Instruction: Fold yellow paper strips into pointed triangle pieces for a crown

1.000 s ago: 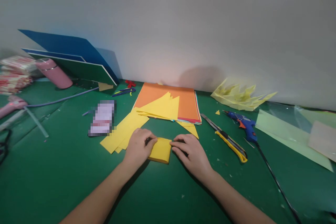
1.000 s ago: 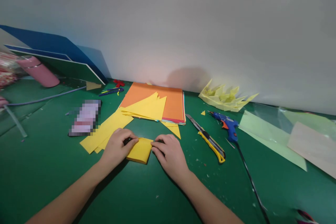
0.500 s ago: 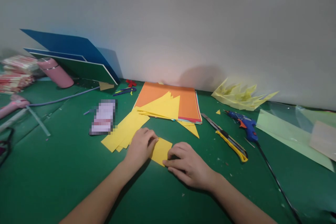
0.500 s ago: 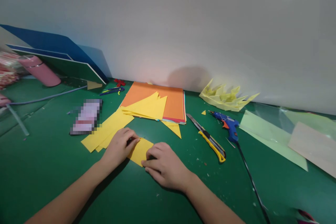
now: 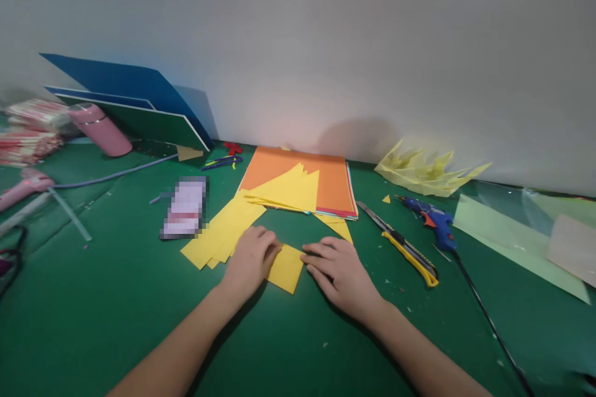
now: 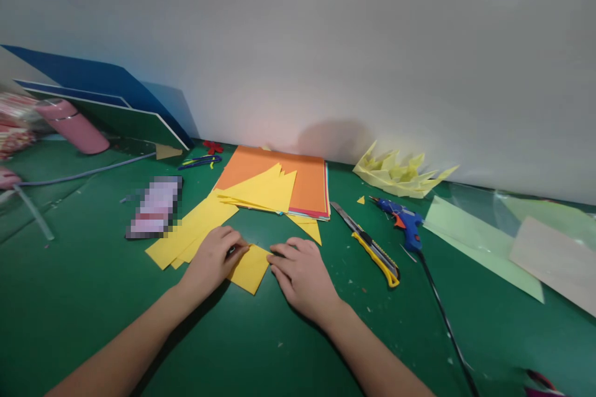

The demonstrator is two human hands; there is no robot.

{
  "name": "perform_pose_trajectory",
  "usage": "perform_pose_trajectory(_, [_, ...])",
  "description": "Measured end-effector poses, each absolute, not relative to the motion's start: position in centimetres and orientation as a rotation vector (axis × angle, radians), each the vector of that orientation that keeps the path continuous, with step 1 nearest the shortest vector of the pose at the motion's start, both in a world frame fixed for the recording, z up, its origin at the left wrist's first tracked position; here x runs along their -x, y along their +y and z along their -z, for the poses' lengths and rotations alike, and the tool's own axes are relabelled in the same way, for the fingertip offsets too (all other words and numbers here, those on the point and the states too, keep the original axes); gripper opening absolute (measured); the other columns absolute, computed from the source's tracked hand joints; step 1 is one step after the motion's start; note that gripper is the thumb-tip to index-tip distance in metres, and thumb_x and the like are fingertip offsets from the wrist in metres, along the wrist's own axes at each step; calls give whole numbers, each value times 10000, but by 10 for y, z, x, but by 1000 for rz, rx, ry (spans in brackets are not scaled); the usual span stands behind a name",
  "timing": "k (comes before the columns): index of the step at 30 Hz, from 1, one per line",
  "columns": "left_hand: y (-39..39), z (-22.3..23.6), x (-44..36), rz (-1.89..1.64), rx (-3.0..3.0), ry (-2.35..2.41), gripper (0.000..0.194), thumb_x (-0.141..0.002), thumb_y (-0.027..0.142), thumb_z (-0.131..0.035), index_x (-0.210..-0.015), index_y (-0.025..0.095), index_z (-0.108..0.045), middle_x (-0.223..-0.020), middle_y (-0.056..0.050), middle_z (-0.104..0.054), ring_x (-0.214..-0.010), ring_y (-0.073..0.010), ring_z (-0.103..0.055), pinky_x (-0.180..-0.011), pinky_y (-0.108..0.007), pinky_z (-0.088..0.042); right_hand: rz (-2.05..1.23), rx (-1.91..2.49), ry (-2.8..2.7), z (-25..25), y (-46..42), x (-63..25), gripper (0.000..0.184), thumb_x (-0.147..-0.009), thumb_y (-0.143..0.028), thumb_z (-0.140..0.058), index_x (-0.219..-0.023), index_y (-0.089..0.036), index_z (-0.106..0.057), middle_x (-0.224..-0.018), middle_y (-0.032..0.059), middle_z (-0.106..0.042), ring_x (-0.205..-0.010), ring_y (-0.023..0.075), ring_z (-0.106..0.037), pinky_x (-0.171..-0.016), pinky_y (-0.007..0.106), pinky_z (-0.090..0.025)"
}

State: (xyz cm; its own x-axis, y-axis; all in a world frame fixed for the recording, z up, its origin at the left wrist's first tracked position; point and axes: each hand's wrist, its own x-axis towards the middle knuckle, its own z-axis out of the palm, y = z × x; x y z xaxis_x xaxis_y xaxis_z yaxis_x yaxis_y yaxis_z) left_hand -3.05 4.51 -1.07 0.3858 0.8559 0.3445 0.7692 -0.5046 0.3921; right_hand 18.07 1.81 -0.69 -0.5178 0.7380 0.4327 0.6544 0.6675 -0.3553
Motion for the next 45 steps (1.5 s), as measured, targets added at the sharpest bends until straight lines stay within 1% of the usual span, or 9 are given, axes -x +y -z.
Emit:
perform_pose_trajectory(8, [46,12,31,-775,-2489,1483,165,-854,154,-533,-693,185,-520,-709,-16,-541,-696,-185,-519,-655,-304,-410,-396,768,-2572,-7,2,-176,219,-889,-225,-503,-1031,-250,-668,-992,49,-615,-957,208,-501,-802,371,-319])
perform_pose_trajectory(14, [44,7,31,-896,-2371,1419,147,-832,161,-520,-689,195,-523,-721,-12,-558,-730,-184,-528,-689,-311,-413,-515,765,-2381,1,9,-177,205,-902,-218,-483,-975,-242,-673,-877,39,-619,-871,187,-541,-784,362,-372])
perform_pose_trajectory(18, [40,0,28,-1006,-2004,1367,129,-843,251,-487,-737,195,-533,-719,3,-555,-657,-149,-512,-613,-269,-408,-528,906,-2212,9,14,-177,247,-916,-317,-501,-1123,-218,-593,-1003,86,-633,-915,212,-567,-795,373,-446])
perform_pose_trajectory(22, [33,-4,19,-1037,-1476,1291,208,-752,386,-602,-758,195,-519,-618,49,-477,-548,-111,-457,-510,-216,-376,-625,1035,-2125,14,15,-173,424,-790,-444,-665,-1127,-214,-551,-1150,131,-584,-1072,271,-539,-894,437,-455])
perform_pose_trajectory(27, [27,-9,9,-1053,-1080,1019,393,-632,423,-751,-867,210,-518,-746,35,-549,-644,-118,-534,-584,-227,-451,-911,1024,-1961,14,13,-170,442,-705,-401,-749,-1059,-229,-548,-1220,123,-544,-1142,260,-512,-829,376,-506])
perform_pose_trajectory(30, [26,-11,9,-1039,-996,917,443,-600,394,-793,-911,210,-537,-794,18,-576,-691,-130,-556,-603,-230,-465,-1079,992,-1845,15,13,-168,363,-711,-355,-746,-1005,-240,-565,-1225,90,-547,-990,205,-581,-753,325,-520])
perform_pose_trajectory(34, [26,-9,12,-1039,-955,835,470,-561,330,-825,-928,208,-558,-814,15,-579,-698,-123,-553,-609,-218,-461,-1317,923,-1651,17,13,-166,413,-656,-363,-785,-980,-234,-563,-1195,72,-559,-781,136,-600,-665,285,-523])
perform_pose_trajectory(39, [25,-5,12,-1009,-993,792,437,-603,296,-802,-955,227,-553,-834,13,-568,-720,-133,-564,-621,-237,-478,-1495,864,-1507,16,11,-166,471,-618,-389,-807,-977,-232,-545,-1054,36,-597,-821,147,-610,-696,289,-526])
perform_pose_trajectory(45, [25,-3,14,-1056,-1177,910,599,-684,400,-742,-1183,272,-438,-1182,-76,-496,-889,-179,-582,-708,-288,-518,-1598,886,-1320,15,16,-169,556,-594,-480,-806,-1019,-248,-532,-958,27,-634,-859,178,-631,-752,323,-524])
